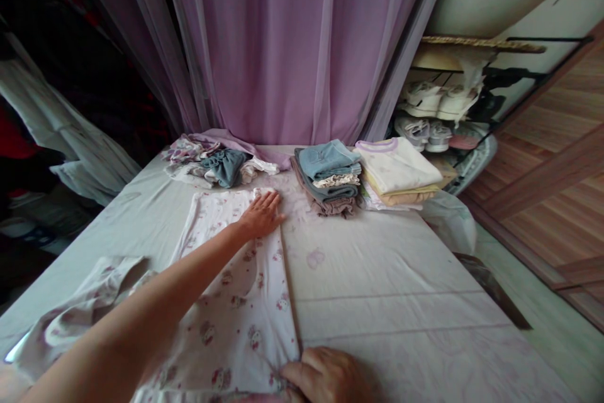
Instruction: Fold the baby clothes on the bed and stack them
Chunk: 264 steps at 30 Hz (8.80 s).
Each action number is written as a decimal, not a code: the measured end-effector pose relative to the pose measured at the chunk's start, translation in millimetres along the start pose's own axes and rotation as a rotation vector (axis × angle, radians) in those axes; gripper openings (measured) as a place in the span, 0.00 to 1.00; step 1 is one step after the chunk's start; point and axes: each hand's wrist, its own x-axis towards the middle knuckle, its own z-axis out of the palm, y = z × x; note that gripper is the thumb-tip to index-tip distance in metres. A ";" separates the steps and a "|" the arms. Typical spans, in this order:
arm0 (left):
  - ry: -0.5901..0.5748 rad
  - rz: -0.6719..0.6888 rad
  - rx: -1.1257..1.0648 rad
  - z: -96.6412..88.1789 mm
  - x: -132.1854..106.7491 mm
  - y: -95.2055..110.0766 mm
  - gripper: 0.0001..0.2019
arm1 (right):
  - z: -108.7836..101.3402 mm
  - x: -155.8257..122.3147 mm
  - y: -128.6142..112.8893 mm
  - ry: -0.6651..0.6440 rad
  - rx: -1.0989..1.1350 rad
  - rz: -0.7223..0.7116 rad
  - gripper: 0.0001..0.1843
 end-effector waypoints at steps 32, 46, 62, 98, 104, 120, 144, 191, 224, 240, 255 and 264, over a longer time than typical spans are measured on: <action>-0.075 0.130 0.010 -38.3 -142.9 80.3 0.31 | -44.7 16.5 -22.7 -0.136 0.027 -0.037 0.14; -0.111 0.133 -0.012 -56.4 -201.7 98.4 0.33 | -54.1 -13.9 -28.3 0.024 0.056 0.016 0.13; -0.042 -0.041 -0.070 -63.9 -236.5 85.8 0.25 | -49.9 -27.3 -18.6 0.149 0.001 0.145 0.13; 0.549 -0.982 -1.157 -169.9 -219.2 30.3 0.11 | -43.7 0.3 -43.6 -0.139 0.003 0.024 0.17; 0.427 -0.869 -1.106 -171.6 -139.6 43.2 0.10 | -42.3 2.9 -46.1 -0.157 0.020 0.071 0.11; 0.028 -0.907 -0.759 -59.3 -13.8 53.4 0.16 | -46.9 4.8 -43.7 -0.137 0.214 0.176 0.10; -0.227 -0.686 -0.411 -77.7 -131.5 39.4 0.23 | -15.3 186.8 100.5 -0.114 0.239 0.775 0.22; -0.226 0.038 -0.233 -57.1 -169.3 102.6 0.49 | 50.7 256.8 93.1 -0.479 -0.170 0.184 0.31; -0.334 0.052 -0.166 -56.2 -164.4 109.8 0.45 | 9.9 108.0 54.0 0.261 0.809 0.588 0.18; -0.332 0.028 -0.053 -55.9 -166.8 115.0 0.42 | -31.6 -0.1 -14.0 0.013 0.095 -0.002 0.11; -0.216 0.057 -0.111 -46.2 -191.6 154.0 0.36 | -40.5 -1.1 -10.2 0.226 0.392 0.145 0.11; -0.198 0.141 -0.170 -44.4 -209.1 168.0 0.31 | -37.9 1.2 -0.8 0.295 0.553 0.337 0.14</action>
